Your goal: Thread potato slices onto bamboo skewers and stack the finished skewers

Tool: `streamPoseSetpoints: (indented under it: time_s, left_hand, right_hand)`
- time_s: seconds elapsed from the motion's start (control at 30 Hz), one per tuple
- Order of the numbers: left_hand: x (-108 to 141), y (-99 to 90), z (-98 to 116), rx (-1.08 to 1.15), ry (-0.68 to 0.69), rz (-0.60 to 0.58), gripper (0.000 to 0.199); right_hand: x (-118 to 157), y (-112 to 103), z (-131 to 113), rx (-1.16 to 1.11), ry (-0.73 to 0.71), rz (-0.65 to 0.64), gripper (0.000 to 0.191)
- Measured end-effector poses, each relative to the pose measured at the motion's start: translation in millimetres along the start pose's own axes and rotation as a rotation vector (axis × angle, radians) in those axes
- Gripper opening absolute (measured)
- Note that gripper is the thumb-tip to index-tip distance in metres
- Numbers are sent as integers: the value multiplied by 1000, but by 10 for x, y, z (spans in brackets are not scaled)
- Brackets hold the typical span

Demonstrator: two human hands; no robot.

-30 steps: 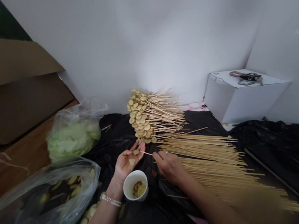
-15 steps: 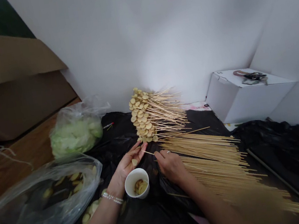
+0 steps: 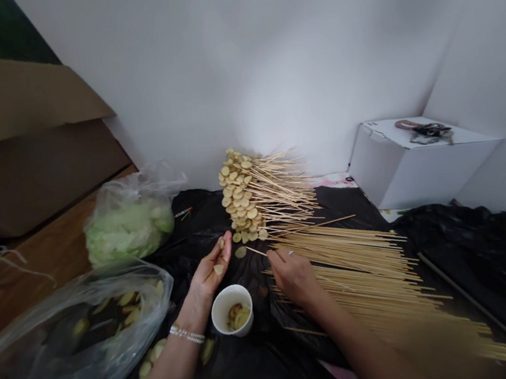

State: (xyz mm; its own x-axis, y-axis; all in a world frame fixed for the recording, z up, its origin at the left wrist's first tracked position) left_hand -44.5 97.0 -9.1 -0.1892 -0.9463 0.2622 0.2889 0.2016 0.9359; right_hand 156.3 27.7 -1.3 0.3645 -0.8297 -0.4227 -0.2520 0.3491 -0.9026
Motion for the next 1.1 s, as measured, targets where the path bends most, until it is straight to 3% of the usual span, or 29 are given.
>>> streamPoseSetpoints:
  time_s: [0.3,0.53,0.73,1.1]
  left_hand:
    - [49,-47,-141,-129,-36,-69,19]
    - [117,-27,-227,-57,-187,-17,14]
    - [127,-40,-273,-148,-242,18,11]
    - [154,4,-304,-257,-214,28,10]
  right_hand:
    - [10,-9,-84,-5,-52,-28,26]
    - [29,27,-99,27,-50,-46,33]
    - [35,27,-92,51,-14,-88,35]
    - [32,45,-84,40,16,-127,35]
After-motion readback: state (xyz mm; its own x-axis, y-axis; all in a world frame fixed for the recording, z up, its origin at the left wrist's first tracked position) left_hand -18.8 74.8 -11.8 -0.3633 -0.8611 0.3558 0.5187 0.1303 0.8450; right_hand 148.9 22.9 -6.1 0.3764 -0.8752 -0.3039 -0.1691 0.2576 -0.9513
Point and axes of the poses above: each hand's wrist, its own x-axis away from the middle knuckle, its own y-axis out of the palm, z = x × y, the point moved 3 cm from there along -x, towards the middle knuckle, and after that the axes turned 11 degrees about -z, right-handed, at the moved point
